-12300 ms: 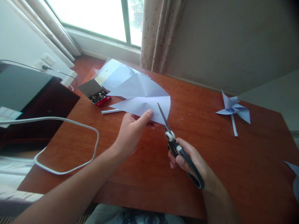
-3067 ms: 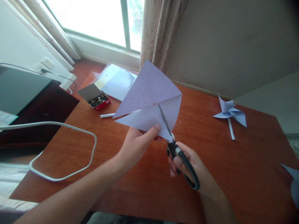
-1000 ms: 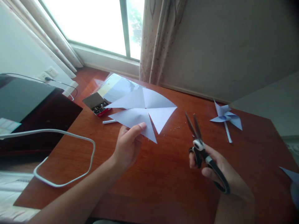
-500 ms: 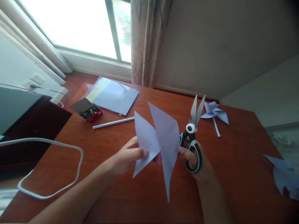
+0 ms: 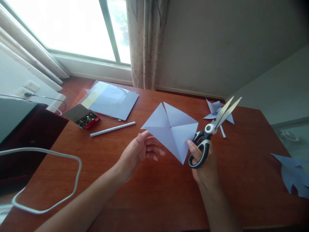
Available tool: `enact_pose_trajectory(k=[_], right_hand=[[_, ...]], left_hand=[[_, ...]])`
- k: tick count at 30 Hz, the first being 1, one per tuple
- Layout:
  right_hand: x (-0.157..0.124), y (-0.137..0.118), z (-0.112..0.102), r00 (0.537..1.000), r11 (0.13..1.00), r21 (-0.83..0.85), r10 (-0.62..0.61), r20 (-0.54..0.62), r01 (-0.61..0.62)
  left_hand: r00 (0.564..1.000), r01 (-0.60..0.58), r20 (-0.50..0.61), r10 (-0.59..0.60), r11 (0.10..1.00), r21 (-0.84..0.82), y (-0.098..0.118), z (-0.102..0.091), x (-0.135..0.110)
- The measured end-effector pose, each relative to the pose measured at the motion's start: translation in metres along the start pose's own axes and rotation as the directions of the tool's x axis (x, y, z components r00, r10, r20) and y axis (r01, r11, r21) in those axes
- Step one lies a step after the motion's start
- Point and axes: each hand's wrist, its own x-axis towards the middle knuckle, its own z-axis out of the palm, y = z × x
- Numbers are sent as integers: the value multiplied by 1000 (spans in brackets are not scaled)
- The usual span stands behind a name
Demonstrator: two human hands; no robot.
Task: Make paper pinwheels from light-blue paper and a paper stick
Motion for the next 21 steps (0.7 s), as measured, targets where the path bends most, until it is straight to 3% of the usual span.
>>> enact_pose_trajectory(k=[4, 6, 8, 10, 13, 16, 21], right_hand=[[-5, -1, 2, 989, 981, -145, -138, -62, 127], [-12, -6, 7, 978, 960, -216, -195, -69, 176], [-19, -13, 13, 980, 954, -245, -190, -61, 170], [-26, -18, 18, 989, 965, -230, -139, -44, 126], [-29, -20, 20, 996, 981, -178, -83, -17, 79], [-24, -13, 17, 998, 989, -129, -63, 20, 65], [-17, -3, 13, 998, 1000, -18, 15, 69, -14]], left_hand=[[989, -6, 143, -27, 974, 226, -10, 5, -7], [989, -13, 143, -24, 968, 250, -15, 10, -9], [997, -11, 77, -8, 970, 244, -18, 17, -11], [998, 1, -64, 15, 969, 247, -21, 22, -11], [972, 50, -236, 14, 964, 262, -21, 24, -9], [955, 85, -295, -10, 966, 245, -20, 21, -7], [954, 71, -300, -12, 979, 189, -19, 18, -7]])
